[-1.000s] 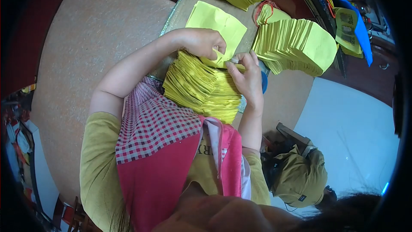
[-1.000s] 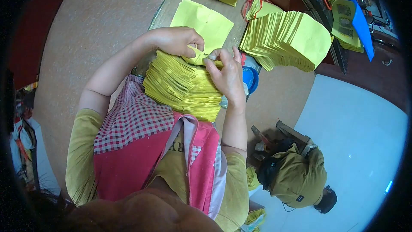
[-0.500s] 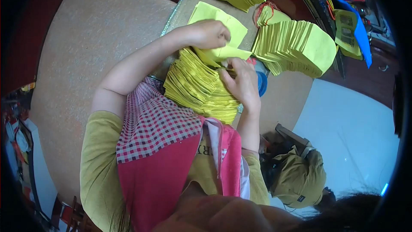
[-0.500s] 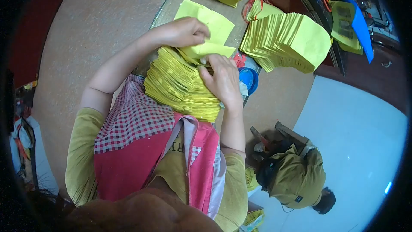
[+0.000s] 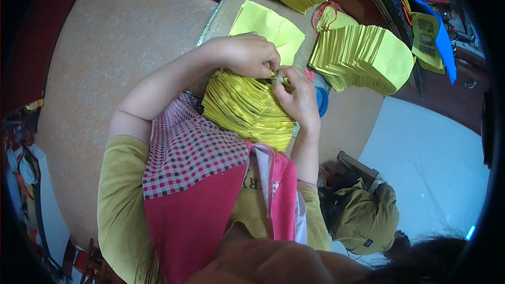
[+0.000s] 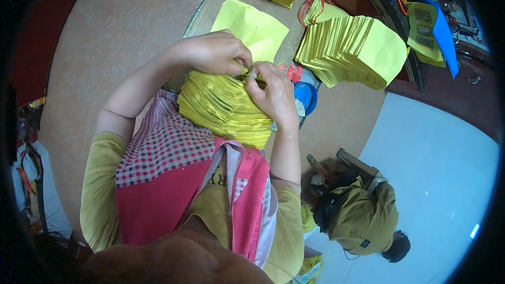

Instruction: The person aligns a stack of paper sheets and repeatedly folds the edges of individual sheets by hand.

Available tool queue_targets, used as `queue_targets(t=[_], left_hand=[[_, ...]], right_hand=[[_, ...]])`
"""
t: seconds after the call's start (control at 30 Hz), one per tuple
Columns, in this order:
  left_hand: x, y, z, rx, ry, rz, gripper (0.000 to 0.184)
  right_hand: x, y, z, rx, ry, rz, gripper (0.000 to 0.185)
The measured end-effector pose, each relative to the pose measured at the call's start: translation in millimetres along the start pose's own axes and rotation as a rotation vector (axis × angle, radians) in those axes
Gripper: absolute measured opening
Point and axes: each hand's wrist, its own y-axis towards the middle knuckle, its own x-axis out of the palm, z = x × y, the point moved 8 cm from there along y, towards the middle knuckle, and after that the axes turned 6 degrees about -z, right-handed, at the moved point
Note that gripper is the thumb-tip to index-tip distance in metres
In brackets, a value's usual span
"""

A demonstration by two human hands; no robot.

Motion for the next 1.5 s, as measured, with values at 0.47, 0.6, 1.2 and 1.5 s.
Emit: queue_targets(t=[0.47, 0.6, 1.2, 1.5], left_hand=[[13, 12, -1, 0.011, 0.104, -0.055, 0.014], [14, 12, -1, 0.012, 0.073, -0.146, 0.014], [-10, 11, -22, 0.064, -0.37, 0.123, 0.024], [19, 19, -36, -0.087, -0.212, -0.066, 0.033]], right_hand=[[-7, 2, -4, -0.081, -0.144, 0.082, 0.021], [-6, 2, 3, -0.074, -0.049, 0.147, 0.019], [-6, -7, 1, 0.034, 0.0, -0.102, 0.026], [7, -13, 13, 0.048, 0.18, -0.072, 0.025]])
